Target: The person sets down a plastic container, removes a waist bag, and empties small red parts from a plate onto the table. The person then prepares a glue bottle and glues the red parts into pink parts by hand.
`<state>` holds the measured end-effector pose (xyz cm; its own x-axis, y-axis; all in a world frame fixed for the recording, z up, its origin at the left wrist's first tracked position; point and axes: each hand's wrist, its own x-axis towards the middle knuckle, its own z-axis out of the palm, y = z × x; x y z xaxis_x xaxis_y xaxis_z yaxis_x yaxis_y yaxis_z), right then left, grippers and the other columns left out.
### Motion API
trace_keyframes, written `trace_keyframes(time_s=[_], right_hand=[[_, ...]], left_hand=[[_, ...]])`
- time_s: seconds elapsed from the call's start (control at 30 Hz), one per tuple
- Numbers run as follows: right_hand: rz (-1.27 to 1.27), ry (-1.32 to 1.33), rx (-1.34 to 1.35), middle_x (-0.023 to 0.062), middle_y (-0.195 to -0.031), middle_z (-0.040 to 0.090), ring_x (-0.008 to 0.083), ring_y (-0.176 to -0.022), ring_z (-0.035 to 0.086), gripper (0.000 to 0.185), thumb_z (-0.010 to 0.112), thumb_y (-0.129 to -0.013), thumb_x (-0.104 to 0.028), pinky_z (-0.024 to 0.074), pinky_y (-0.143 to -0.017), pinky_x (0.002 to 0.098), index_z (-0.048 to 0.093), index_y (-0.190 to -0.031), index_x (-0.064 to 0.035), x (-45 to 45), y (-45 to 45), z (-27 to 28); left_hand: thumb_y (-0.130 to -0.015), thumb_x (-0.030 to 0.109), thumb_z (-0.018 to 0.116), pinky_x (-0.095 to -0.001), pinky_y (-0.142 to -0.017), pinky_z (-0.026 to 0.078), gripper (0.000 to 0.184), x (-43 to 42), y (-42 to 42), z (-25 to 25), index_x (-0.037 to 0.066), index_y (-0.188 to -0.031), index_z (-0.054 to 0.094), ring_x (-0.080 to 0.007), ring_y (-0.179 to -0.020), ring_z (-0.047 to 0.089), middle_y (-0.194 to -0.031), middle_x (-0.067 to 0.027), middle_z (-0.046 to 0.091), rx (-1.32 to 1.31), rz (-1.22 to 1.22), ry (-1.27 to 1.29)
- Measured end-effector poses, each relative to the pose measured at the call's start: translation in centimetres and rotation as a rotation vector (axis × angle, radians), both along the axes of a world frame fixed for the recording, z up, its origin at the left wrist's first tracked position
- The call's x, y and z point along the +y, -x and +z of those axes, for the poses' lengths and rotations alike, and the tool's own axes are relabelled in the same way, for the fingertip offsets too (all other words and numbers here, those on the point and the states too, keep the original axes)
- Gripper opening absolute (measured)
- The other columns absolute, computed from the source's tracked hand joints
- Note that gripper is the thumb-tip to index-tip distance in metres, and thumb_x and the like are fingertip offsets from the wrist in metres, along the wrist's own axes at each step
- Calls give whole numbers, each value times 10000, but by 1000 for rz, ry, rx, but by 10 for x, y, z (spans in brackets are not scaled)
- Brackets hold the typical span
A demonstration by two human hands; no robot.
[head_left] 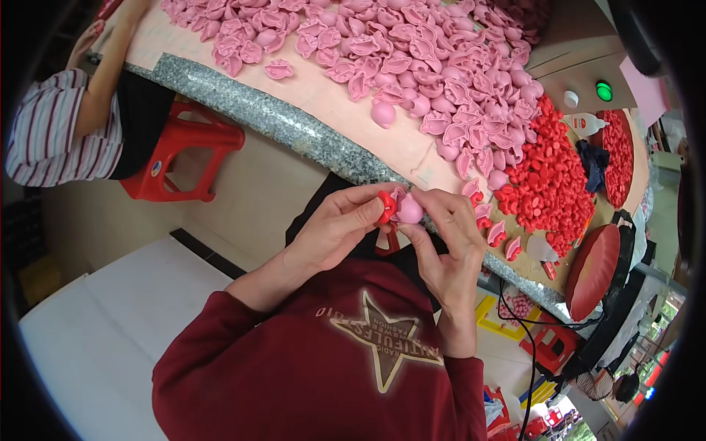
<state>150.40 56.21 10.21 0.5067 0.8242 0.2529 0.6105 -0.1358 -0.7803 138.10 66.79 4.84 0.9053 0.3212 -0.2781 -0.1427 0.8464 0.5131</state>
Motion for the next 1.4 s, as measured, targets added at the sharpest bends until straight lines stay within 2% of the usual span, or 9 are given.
trace_keyframes(time_s=[0.3, 0.47, 0.77, 0.87, 1.07, 1.1, 1.2, 1.27, 1.4], right_hand=[[-47, 27, -11, 98, -875, 569, 237, -791, 530, 411, 742, -617, -46, 438, -687, 318, 639, -1015, -36, -10, 0, -4], [-52, 9, 29, 92, -884, 572, 187, -758, 542, 382, 740, -636, -12, 464, -563, 263, 637, -1004, -26, -11, 0, -4], [-41, -15, 59, 100, -868, 582, 176, -732, 552, 359, 760, -617, -15, 459, -533, 251, 640, -956, -19, -17, -3, -16], [-66, -68, 95, 97, -847, 585, 197, -736, 558, 368, 770, -605, -23, 460, -575, 278, 638, -949, -24, -20, -2, -29], [-103, -147, -22, 84, -844, 588, 201, -740, 563, 398, 783, -587, -33, 458, -618, 283, 634, -956, -28, -21, 4, -29], [-95, -146, -61, 80, -845, 590, 188, -739, 563, 404, 782, -589, -34, 457, -617, 275, 634, -964, -28, -21, 3, -26], [-105, -92, 446, 64, -855, 590, 142, -734, 556, 399, 771, -612, -38, 459, -622, 256, 637, -988, -32, -30, -3, -17], [-43, -151, 386, 48, -850, 583, 109, -731, 548, 366, 746, -650, -30, 467, -581, 220, 640, -1000, -32, -33, -7, -22], [5, -245, 422, 61, -876, 563, 117, -742, 559, 293, 723, -683, -16, 483, -547, 201, 641, -965, -19, -41, -10, -33]], left_hand=[[-897, 167, 530, -244, -681, 459, 373, -10, -7, 4, -18, -1217, 483, -94, -759, 545, -959, -57, 593, 35, -6, -83], [-887, 127, 543, -225, -709, 458, 335, -11, -7, 1, -9, -1192, 517, -79, -780, 545, -981, -62, 603, 73, -12, -146], [-892, 103, 530, -210, -667, 433, 321, -11, -6, -3, -18, -1189, 521, -53, -695, 507, -829, -3, 547, 115, -28, -638], [-886, 77, 529, -263, -861, 425, 324, -8, -5, 5, -21, -1194, 514, -134, -987, 521, -1074, -84, 552, 158, -103, -657], [-876, 108, 555, -251, -832, 437, 403, -13, -11, 11, -28, -1242, 459, -119, -938, 525, -1037, -74, 553, 106, -81, -632], [-869, 113, 562, -259, -819, 442, 408, -12, -13, 12, -31, -1238, 463, -128, -919, 532, -1021, -80, 559, 119, -68, -687], [-819, 69, 576, -271, -758, 458, 430, -13, -16, 14, -28, -1226, 476, -160, -856, 551, -950, -100, 574, 108, -13, -951], [-746, -43, 578, -262, -692, 469, 484, -14, -21, 15, -9, -1221, 488, -186, -805, 565, -871, -114, 577, 20, 58, -1267], [-728, 3, 602, -298, -728, 461, 492, -13, -24, 15, -18, -1208, 495, -239, -808, 563, -858, -134, 585, -67, 34, -1371]])
